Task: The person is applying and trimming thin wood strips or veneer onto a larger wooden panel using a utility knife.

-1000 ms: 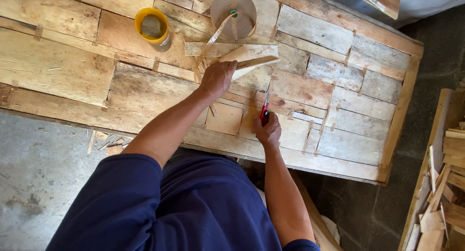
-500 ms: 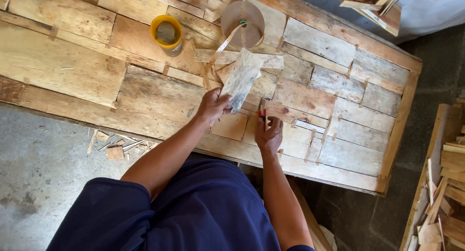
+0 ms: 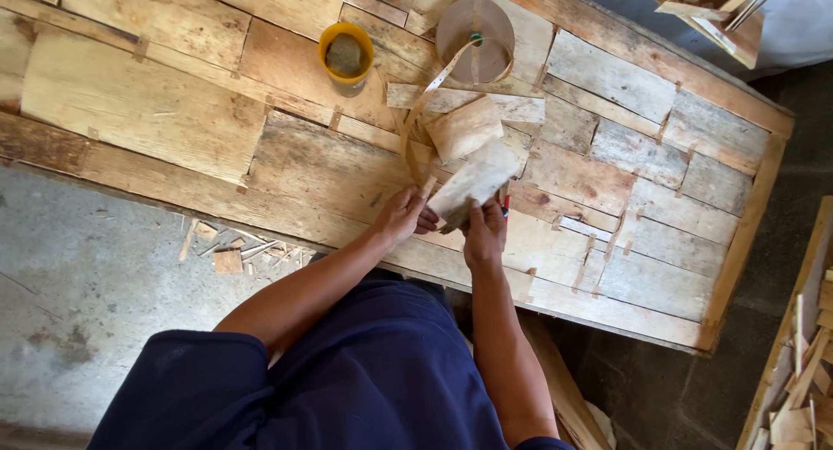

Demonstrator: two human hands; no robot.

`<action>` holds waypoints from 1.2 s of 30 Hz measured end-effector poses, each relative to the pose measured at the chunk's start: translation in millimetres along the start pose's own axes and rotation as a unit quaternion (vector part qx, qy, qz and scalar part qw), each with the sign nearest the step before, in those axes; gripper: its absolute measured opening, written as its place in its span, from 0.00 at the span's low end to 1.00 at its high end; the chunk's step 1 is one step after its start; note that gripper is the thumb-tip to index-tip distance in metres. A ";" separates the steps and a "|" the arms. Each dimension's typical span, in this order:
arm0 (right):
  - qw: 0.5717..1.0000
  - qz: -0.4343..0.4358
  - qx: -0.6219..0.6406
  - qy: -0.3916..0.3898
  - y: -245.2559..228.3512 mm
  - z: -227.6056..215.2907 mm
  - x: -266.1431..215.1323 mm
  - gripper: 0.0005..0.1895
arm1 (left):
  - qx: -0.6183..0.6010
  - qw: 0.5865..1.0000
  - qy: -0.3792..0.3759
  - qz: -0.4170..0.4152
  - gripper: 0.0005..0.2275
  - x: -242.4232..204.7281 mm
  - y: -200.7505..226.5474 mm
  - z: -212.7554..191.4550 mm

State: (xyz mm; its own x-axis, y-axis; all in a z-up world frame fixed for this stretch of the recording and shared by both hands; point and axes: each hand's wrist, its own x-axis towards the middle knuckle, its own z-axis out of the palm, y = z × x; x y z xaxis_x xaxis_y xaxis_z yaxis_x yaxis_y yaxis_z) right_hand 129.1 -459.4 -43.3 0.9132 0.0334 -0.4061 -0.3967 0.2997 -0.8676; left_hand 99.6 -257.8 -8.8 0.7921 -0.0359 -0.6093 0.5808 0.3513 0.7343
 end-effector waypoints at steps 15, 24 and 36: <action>0.979 0.074 0.189 0.020 -25.7 -78.9 33.0 0.02 | 0.301 0.873 0.372 0.090 0.19 59.7 85.9 69.3; 0.961 0.135 0.233 -0.057 -54.2 -42.5 64.4 0.04 | 0.024 0.942 0.320 0.093 0.12 96.6 22.1 83.8; 0.984 0.030 0.099 0.145 -85.8 -32.2 46.3 0.18 | 0.473 0.768 0.270 0.338 0.10 99.3 61.2 62.4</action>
State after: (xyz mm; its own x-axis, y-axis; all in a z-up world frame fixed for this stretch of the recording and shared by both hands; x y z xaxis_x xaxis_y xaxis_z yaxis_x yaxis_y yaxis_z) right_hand 202.5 -514.3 3.0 0.8128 -0.2074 -0.5443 -0.3974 0.4857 -0.7786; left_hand 225.5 -298.3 -5.6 0.9274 0.3383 0.1597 0.1495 -0.7264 0.6708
